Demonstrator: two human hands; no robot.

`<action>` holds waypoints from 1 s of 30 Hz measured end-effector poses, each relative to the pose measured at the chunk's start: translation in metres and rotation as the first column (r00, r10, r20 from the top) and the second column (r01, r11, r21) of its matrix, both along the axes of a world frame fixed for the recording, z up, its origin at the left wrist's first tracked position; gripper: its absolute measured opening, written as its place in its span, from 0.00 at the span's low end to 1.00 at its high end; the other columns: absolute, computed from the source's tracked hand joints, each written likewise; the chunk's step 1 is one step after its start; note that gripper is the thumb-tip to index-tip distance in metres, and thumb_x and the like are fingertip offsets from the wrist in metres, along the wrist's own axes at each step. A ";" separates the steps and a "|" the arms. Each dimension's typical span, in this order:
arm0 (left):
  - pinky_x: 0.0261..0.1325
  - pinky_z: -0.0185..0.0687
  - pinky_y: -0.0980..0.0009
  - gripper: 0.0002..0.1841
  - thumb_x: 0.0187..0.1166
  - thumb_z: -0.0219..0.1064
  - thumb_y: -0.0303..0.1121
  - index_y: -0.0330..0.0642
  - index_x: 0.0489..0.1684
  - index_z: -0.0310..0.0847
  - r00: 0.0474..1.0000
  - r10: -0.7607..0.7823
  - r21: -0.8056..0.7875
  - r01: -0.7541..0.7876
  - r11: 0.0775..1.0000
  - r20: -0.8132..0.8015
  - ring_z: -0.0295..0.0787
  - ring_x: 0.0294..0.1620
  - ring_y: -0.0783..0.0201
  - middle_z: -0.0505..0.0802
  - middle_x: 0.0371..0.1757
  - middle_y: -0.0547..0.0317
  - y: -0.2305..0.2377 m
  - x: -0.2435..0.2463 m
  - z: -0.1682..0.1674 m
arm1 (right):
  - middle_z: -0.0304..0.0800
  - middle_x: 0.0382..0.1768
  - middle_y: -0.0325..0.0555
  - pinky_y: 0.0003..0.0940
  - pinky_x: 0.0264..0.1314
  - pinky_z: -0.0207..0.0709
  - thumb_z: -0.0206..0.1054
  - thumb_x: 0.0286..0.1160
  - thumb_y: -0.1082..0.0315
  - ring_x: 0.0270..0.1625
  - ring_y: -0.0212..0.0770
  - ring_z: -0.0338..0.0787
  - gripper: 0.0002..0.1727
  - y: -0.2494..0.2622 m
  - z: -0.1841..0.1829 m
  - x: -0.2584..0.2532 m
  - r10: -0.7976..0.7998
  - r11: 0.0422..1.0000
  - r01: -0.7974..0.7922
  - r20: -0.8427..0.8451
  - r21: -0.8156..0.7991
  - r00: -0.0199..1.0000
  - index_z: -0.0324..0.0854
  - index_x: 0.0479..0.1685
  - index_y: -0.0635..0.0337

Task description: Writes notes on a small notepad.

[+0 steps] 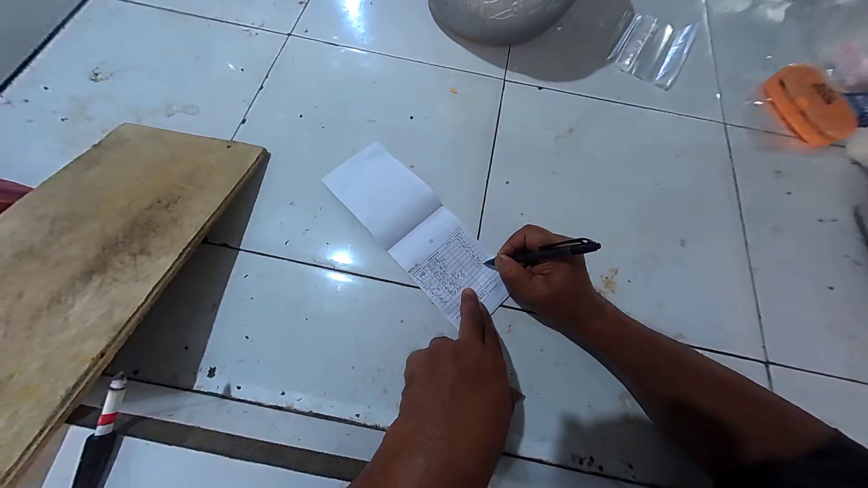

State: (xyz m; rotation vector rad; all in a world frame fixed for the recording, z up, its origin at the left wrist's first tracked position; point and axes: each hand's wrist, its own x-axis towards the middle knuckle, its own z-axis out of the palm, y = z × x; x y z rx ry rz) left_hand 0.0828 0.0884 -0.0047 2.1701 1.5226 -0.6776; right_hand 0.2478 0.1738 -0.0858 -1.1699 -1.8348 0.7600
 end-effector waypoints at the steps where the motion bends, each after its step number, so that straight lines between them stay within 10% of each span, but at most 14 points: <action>1: 0.32 0.82 0.61 0.56 0.71 0.64 0.71 0.42 0.96 0.48 1.000 0.001 -0.003 -0.001 1.000 0.000 0.89 0.36 0.59 0.49 0.98 0.58 0.000 0.000 0.000 | 0.81 0.21 0.29 0.18 0.17 0.71 0.69 0.70 0.67 0.19 0.22 0.76 0.02 0.000 0.000 0.000 -0.004 1.000 0.004 0.002 -0.004 1.000 0.83 0.32 0.53; 13: 0.33 0.82 0.61 0.55 0.73 0.62 0.71 0.42 0.96 0.49 1.000 -0.014 -0.014 0.013 1.000 -0.010 0.89 0.37 0.59 0.49 0.98 0.57 0.002 0.000 0.003 | 0.81 0.20 0.32 0.20 0.16 0.71 0.67 0.72 0.69 0.17 0.25 0.77 0.02 0.002 0.002 0.000 -0.057 0.997 0.052 -0.109 -0.049 0.992 0.82 0.33 0.55; 21: 0.36 0.85 0.59 0.48 0.77 0.60 0.68 0.41 0.91 0.61 0.996 -0.043 0.076 0.038 0.996 0.072 0.92 0.40 0.56 0.65 0.93 0.55 0.005 -0.004 0.005 | 0.90 0.30 0.42 0.25 0.20 0.83 0.59 0.87 0.68 0.22 0.33 0.87 0.07 0.003 0.007 -0.003 -0.117 0.979 0.061 -0.292 -0.193 0.949 0.80 0.53 0.60; 26: 0.24 0.83 0.61 0.36 0.76 0.64 0.64 0.42 0.69 0.86 0.929 -0.270 0.524 0.103 0.845 0.253 0.91 0.31 0.56 0.91 0.67 0.51 -0.023 -0.021 0.007 | 0.90 0.34 0.41 0.27 0.22 0.84 0.60 0.88 0.66 0.24 0.34 0.87 0.11 0.007 0.003 -0.002 -0.087 0.989 0.055 -0.242 -0.138 0.966 0.83 0.58 0.58; 30: 0.39 0.89 0.59 0.31 0.82 0.61 0.61 0.41 0.63 0.88 0.891 -0.201 0.493 -0.030 0.869 0.407 0.94 0.43 0.54 0.94 0.56 0.50 -0.067 -0.048 0.039 | 0.91 0.37 0.39 0.29 0.24 0.86 0.61 0.86 0.65 0.25 0.33 0.88 0.11 0.007 0.001 -0.002 -0.076 0.994 0.059 -0.194 -0.092 0.978 0.85 0.57 0.55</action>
